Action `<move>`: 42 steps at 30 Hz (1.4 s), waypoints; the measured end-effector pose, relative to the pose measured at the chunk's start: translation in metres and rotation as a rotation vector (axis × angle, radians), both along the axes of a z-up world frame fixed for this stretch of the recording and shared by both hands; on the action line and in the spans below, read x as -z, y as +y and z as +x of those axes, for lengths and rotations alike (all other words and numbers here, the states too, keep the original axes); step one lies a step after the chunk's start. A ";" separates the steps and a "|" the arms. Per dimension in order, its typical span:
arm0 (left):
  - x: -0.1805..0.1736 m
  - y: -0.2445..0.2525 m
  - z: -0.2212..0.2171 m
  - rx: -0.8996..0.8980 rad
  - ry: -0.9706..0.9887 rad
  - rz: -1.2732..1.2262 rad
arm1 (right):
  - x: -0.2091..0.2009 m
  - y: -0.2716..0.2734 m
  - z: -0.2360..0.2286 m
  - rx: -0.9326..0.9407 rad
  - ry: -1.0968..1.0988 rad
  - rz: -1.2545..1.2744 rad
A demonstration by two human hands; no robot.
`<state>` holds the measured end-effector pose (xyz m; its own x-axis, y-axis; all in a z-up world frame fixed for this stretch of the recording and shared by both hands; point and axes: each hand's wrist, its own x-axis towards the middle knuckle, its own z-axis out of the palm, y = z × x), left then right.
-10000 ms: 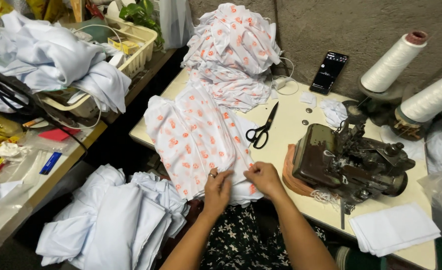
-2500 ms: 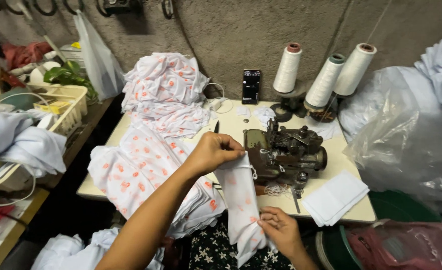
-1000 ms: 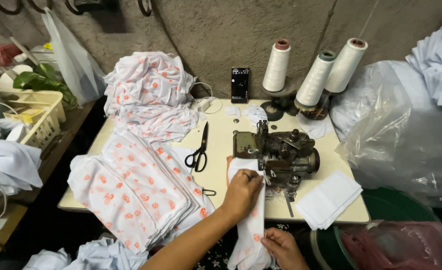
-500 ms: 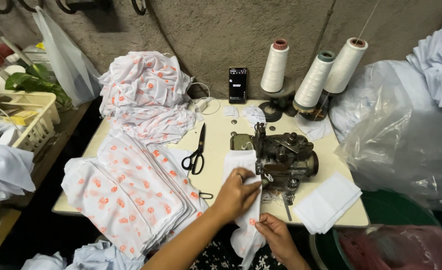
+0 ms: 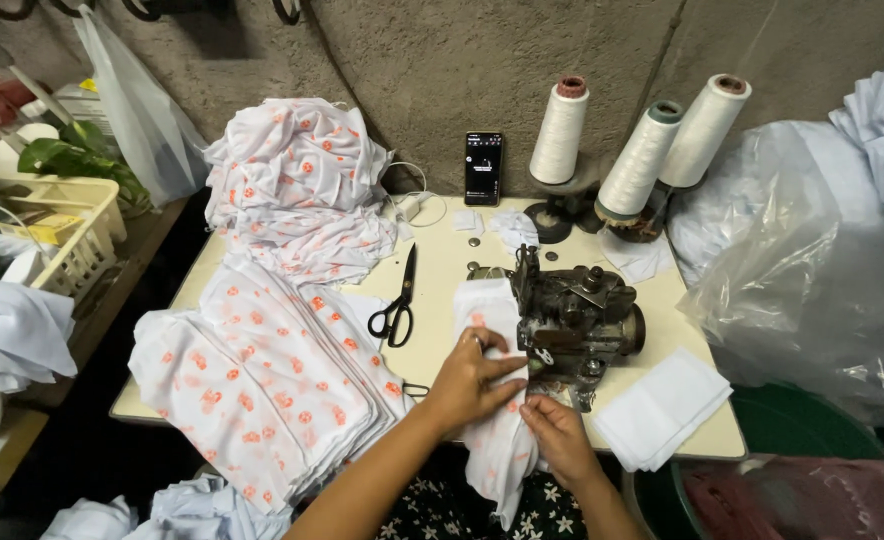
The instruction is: Sorting and preparing fabric pieces on a workbench in a sewing factory
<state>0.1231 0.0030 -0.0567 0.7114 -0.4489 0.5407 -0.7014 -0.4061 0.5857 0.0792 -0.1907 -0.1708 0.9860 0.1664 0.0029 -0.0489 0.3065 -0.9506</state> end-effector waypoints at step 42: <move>-0.062 -0.010 -0.161 -0.172 0.117 -0.504 | -0.097 -0.031 -0.129 0.637 0.189 -0.762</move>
<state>-0.0381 -0.0071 0.0054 0.8204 -0.0266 0.5712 -0.5677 -0.1582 0.8079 -0.0500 -0.2219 -0.0738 0.8654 -0.4986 -0.0498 -0.2577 -0.3577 -0.8976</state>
